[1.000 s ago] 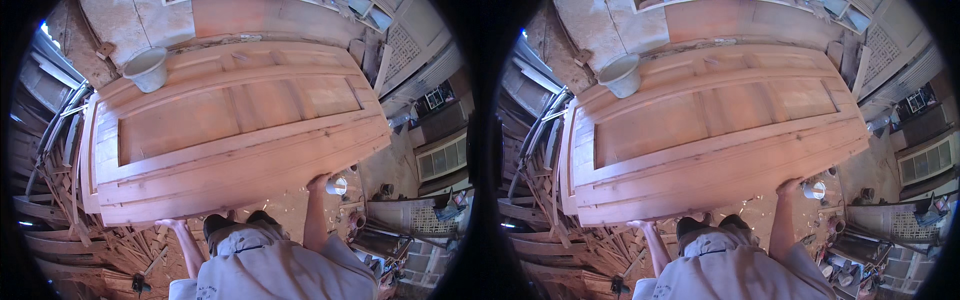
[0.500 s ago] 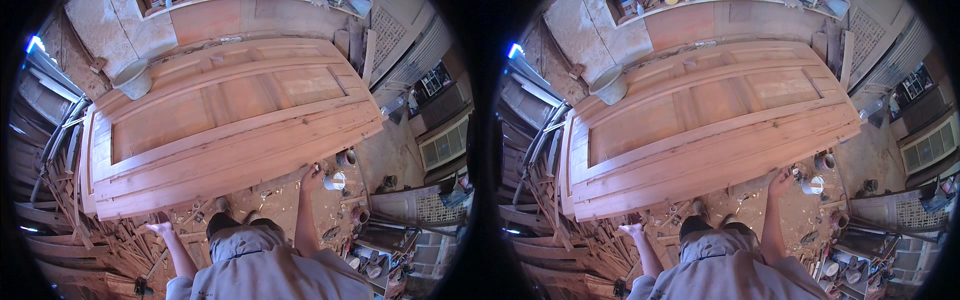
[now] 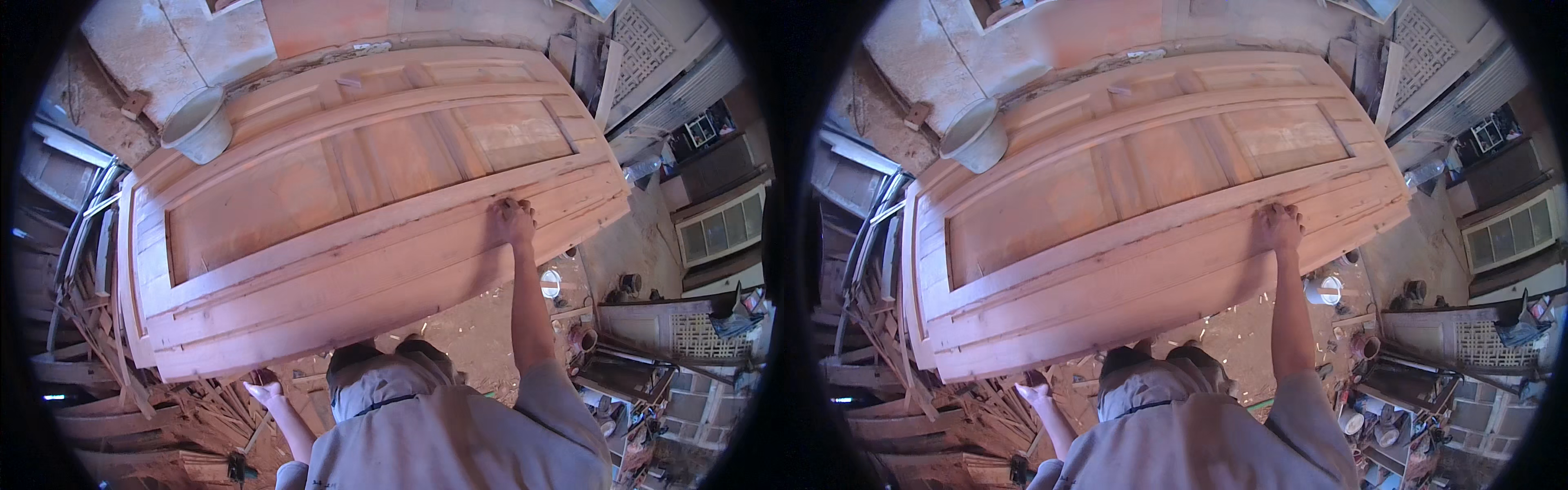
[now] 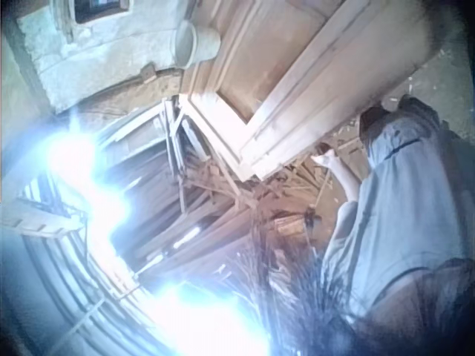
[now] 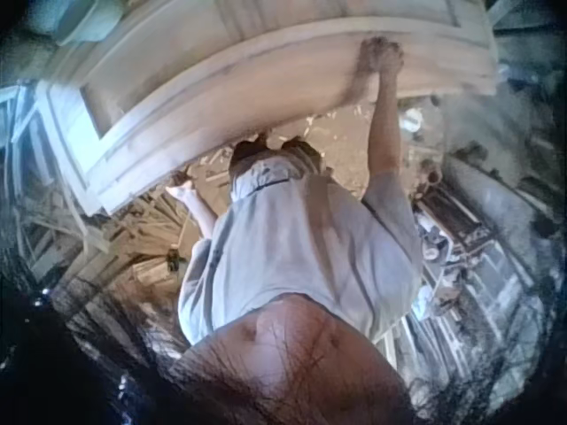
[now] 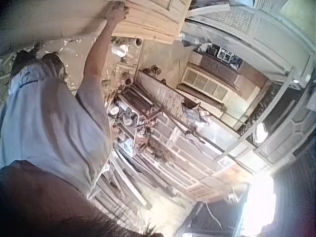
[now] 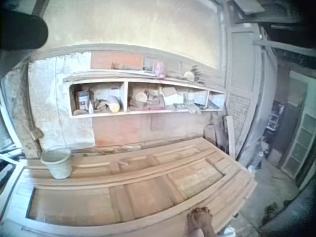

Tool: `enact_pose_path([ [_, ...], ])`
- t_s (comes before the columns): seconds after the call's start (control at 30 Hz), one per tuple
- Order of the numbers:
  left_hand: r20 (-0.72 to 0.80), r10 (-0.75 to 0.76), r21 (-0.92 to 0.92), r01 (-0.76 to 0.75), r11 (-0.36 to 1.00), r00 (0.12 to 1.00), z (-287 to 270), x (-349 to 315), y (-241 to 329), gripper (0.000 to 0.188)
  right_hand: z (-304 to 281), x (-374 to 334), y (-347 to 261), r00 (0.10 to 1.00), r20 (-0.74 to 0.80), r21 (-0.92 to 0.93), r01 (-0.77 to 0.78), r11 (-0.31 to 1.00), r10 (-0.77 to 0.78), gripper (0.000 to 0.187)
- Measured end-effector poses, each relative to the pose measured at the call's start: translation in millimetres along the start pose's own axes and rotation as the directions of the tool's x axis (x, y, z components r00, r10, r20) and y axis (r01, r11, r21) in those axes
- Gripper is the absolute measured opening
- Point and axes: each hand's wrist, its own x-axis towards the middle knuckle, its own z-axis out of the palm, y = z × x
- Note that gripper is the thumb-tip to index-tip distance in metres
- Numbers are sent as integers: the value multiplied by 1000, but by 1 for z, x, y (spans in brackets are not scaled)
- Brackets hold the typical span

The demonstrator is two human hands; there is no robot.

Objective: The person applies glue to wooden joints using a small bottle, moves several wood planks, and rubs a paste-like substance onto a wooden door panel by hand.

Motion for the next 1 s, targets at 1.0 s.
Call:
enact_pose_path([
  [1.0, -238, 254, 47, -250, 967, 937, 128, -59, -31, 78, 69, -14, 4, 984, -178, -265, -55, 963, 7, 60],
])
